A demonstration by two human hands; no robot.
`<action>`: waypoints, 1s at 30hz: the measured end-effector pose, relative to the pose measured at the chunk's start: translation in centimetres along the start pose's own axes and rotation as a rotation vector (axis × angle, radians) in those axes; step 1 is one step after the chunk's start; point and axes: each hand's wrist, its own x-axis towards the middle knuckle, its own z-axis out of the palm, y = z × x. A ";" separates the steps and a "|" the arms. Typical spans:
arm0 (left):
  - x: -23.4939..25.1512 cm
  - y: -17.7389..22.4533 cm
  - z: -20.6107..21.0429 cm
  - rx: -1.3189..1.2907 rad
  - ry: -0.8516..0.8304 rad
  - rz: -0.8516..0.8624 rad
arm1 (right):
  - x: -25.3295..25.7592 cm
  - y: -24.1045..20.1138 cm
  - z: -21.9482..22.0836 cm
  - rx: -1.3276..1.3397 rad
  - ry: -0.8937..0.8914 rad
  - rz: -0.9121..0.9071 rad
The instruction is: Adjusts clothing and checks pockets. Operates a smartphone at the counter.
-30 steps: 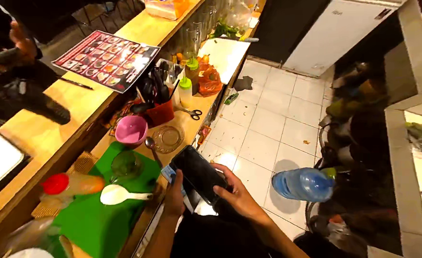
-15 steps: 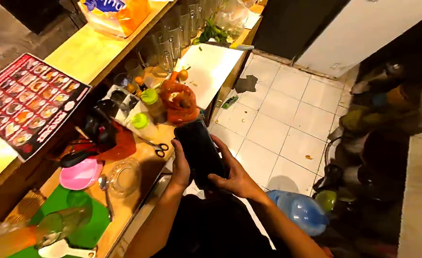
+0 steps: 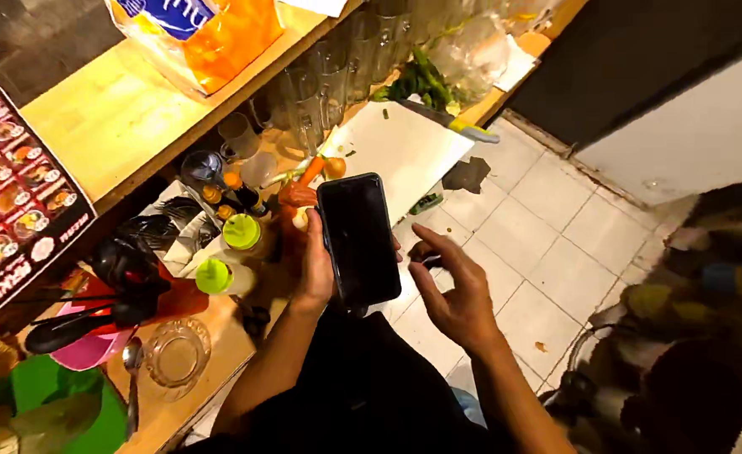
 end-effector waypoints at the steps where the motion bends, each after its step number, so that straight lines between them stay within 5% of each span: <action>1: 1.4 0.2 -0.2 0.023 0.033 0.032 | 1.7 0.6 -0.3 -0.051 0.020 -0.060; 6: 6.7 1.6 -0.5 0.127 0.240 0.119 | 8.8 2.2 0.2 -0.014 -0.085 -0.257; 13: 10.0 3.3 -0.3 0.105 0.356 0.189 | 16.8 5.7 1.1 0.024 -0.211 -0.294; 21: 12.3 2.2 2.5 -0.174 0.341 0.168 | 25.0 10.4 -1.6 0.192 -0.282 -0.463; 26: 14.3 2.1 4.7 -0.178 0.449 0.336 | 28.3 11.9 -2.8 0.263 -0.427 -0.537; 30: 15.4 2.8 5.3 -0.255 0.367 0.412 | 29.2 11.6 -3.2 0.293 -0.450 -0.583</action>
